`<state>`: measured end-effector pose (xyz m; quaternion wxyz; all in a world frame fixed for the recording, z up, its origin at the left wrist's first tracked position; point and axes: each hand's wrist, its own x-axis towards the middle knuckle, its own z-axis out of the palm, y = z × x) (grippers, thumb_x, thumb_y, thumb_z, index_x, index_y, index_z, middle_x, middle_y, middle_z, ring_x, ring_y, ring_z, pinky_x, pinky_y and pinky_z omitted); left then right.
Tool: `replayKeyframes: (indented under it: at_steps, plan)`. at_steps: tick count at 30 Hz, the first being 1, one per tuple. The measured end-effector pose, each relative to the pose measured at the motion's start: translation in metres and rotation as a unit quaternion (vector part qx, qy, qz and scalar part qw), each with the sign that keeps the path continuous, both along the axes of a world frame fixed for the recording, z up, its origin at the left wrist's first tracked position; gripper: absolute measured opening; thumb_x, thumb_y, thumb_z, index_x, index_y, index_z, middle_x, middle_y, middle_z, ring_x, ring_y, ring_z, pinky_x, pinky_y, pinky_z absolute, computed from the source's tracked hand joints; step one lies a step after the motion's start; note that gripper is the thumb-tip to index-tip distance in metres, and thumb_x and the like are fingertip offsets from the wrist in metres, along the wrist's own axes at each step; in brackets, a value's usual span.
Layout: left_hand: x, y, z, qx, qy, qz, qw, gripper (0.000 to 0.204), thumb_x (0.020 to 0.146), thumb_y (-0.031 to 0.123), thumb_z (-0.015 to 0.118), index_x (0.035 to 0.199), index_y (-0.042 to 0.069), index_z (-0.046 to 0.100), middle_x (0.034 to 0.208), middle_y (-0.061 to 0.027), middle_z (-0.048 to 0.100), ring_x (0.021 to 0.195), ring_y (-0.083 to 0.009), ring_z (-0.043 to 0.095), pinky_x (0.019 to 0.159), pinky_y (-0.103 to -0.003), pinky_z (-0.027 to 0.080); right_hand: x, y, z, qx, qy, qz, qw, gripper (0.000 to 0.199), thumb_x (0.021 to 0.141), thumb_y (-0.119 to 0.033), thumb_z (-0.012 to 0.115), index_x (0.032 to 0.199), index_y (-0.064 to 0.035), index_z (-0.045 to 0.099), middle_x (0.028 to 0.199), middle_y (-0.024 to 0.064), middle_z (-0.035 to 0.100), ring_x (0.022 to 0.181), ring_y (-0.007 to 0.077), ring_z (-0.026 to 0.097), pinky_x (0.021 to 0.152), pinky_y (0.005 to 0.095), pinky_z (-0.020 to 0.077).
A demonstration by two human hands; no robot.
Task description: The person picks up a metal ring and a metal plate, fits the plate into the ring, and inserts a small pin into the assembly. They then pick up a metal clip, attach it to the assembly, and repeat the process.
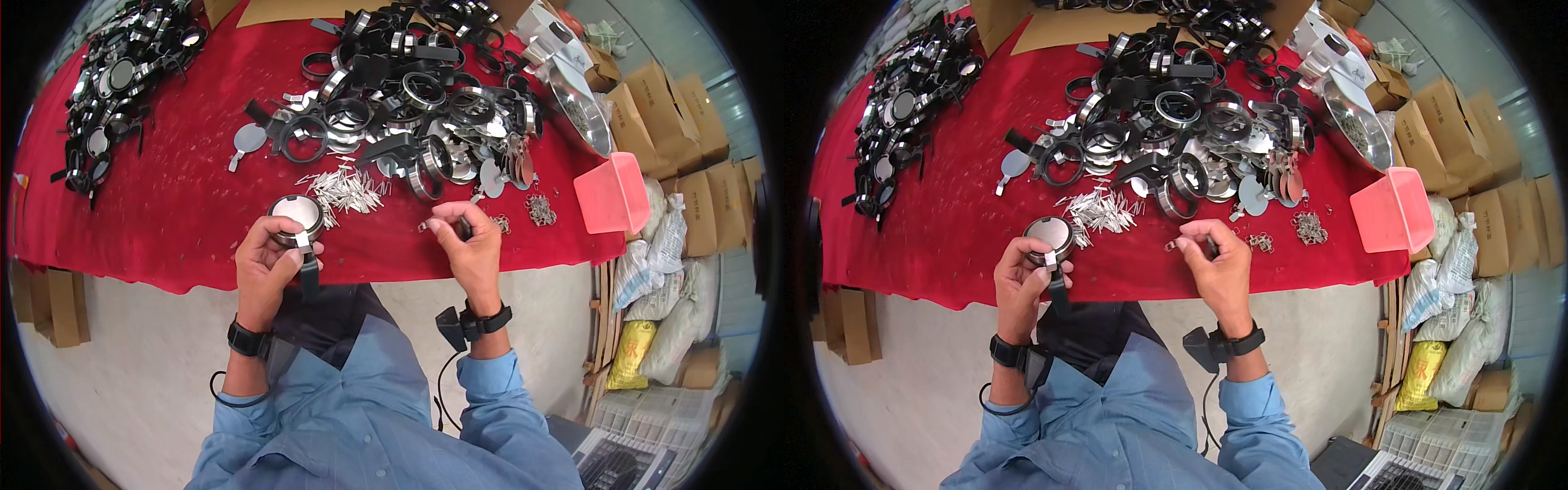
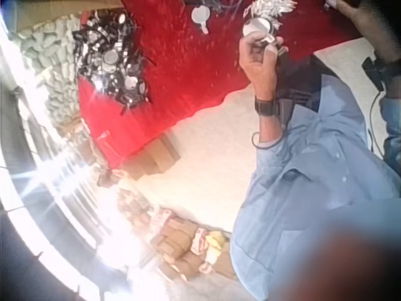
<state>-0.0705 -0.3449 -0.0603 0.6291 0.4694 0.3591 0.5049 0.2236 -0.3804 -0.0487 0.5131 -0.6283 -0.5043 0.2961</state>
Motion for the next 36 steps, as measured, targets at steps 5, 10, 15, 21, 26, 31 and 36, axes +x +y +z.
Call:
replayKeyframes:
  at_steps: [5,10,15,21,26,31,36]
  plan:
    - [0.000,0.000,0.000,-0.001,-0.002,-0.004,1.000,0.025,0.091,0.007,0.060,0.116,0.002,0.059,0.106,-0.0117,0.069,0.094,-0.0188,0.075,0.078,-0.033,0.066,-0.019,-0.002,-0.004,-0.005,-0.059,0.042,0.997,0.016,0.090,0.000,0.074,0.105,-0.0022,0.074,0.085,0.0039,0.073,0.074,0.0082,0.064,0.068,0.0249,0.0510]
    - [-0.002,0.000,0.001,-0.007,-0.010,-0.005,1.000,0.026,0.091,0.007,0.061,0.116,0.002,0.059,0.106,-0.0121,0.069,0.094,-0.0199,0.076,0.078,-0.034,0.067,-0.009,-0.002,-0.001,0.040,-0.165,0.014,0.985,0.016,0.091,0.002,0.069,0.105,-0.0022,0.074,0.088,0.0116,0.075,0.073,0.0172,0.071,0.067,0.0307,0.0539]
    - [-0.004,0.001,0.000,-0.013,-0.019,-0.009,1.000,0.027,0.091,0.009,0.063,0.117,0.002,0.059,0.106,-0.0125,0.070,0.094,-0.0208,0.076,0.078,-0.035,0.066,-0.016,-0.006,0.008,0.008,-0.148,-0.018,0.989,0.014,0.091,-0.002,0.072,0.104,-0.0021,0.074,0.089,0.0118,0.073,0.071,0.0171,0.068,0.065,0.0311,0.0520]
    - [-0.005,0.001,0.000,-0.010,-0.031,-0.017,0.999,0.026,0.092,0.006,0.061,0.118,0.002,0.059,0.107,-0.0149,0.070,0.095,-0.0227,0.076,0.079,-0.036,0.066,-0.038,0.000,0.000,0.026,-0.236,0.056,0.970,0.017,0.087,-0.006,0.076,0.104,-0.0051,0.075,0.087,0.0115,0.066,0.072,0.0297,0.066,0.065,0.0398,0.0514]
    - [-0.003,0.001,0.002,-0.008,-0.032,-0.003,0.999,0.025,0.094,0.000,0.056,0.119,0.002,0.059,0.109,-0.0157,0.069,0.100,-0.0251,0.076,0.083,-0.039,0.067,-0.044,-0.001,-0.002,0.037,-0.299,0.079,0.950,0.014,0.087,-0.006,0.076,0.101,-0.0067,0.074,0.086,0.0107,0.065,0.072,0.0298,0.066,0.064,0.0404,0.0511]
    - [-0.002,-0.012,0.015,-0.064,-0.053,0.015,0.996,0.024,0.095,-0.001,0.056,0.118,0.002,0.060,0.116,-0.0166,0.068,0.102,-0.0255,0.075,0.085,-0.039,0.066,-0.060,-0.008,0.010,0.005,-0.112,0.099,0.989,0.008,0.089,-0.001,0.072,0.097,-0.0036,0.073,0.081,0.0062,0.067,0.067,0.0146,0.061,0.061,0.0299,0.0468]
    - [-0.003,-0.026,0.031,-0.107,-0.067,0.013,0.992,0.025,0.095,0.002,0.058,0.119,0.000,0.061,0.114,-0.0156,0.068,0.098,-0.0231,0.075,0.081,-0.036,0.065,-0.102,-0.019,0.043,0.020,0.043,0.153,0.987,0.008,0.092,0.000,0.073,0.100,-0.0004,0.074,0.087,0.0028,0.073,0.073,0.0051,0.061,0.063,0.0238,0.0464]
